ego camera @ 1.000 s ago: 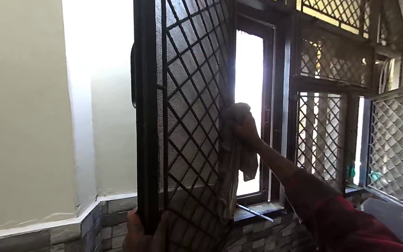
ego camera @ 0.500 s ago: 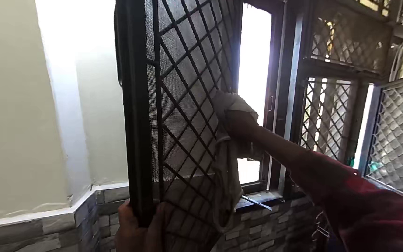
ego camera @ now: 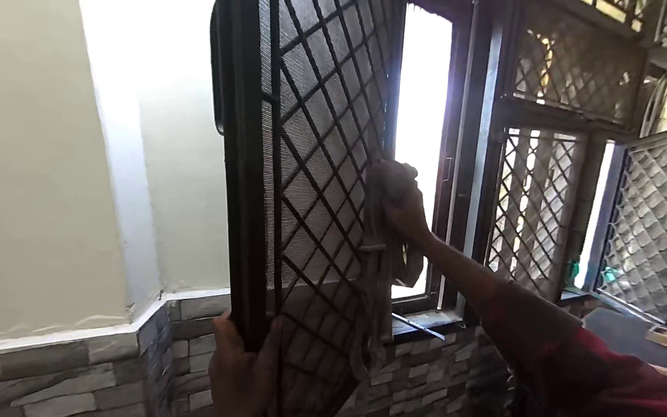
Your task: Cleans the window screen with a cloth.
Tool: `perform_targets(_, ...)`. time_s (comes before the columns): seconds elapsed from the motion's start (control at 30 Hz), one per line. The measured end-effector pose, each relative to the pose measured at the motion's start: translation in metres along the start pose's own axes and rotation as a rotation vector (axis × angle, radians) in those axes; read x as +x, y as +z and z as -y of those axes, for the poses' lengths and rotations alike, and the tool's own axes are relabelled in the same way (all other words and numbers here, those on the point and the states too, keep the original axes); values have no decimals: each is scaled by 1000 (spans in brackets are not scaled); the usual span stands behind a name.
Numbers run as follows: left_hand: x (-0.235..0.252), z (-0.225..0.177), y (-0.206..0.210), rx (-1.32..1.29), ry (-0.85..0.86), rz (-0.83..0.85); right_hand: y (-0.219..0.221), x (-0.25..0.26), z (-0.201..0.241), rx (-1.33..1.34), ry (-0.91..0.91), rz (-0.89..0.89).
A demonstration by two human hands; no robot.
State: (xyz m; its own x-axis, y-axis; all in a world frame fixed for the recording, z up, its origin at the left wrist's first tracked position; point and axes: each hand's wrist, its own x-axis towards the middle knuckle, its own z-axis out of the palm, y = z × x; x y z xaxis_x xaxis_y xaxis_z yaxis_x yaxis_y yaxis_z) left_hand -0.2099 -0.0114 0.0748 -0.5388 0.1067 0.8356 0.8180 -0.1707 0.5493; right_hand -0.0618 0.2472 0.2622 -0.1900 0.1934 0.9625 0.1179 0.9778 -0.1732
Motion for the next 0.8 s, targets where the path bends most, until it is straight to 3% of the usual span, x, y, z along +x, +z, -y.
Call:
perform_targets(0.07,1,1,1,10,4,-8,-4,-6,12,-245,-72,119)
perform_targets(0.17,1,3,1,11,19,-4,-1,-5,13,-607,-374,410)
perform_targets(0.2,1,4,1,2,21,1,2,-2,9,-662,-382,472)
perform_targets(0.33,0,3,1,-5,9,6,2,-5,24,-686,-104,625)
perform_targets(0.43,-2,3,1,12,-13,-1,2,-2,40,-691,2,666)
perform_targets(0.67,-1,5,2,31,15,-5,4,3,53,-427,-41,289)
perform_targets(0.73,-2,3,1,32,3,11,4,2,54,-263,45,265)
perform_targets(0.8,-4,1,2,21,-9,15,8,3,40,86,206,246)
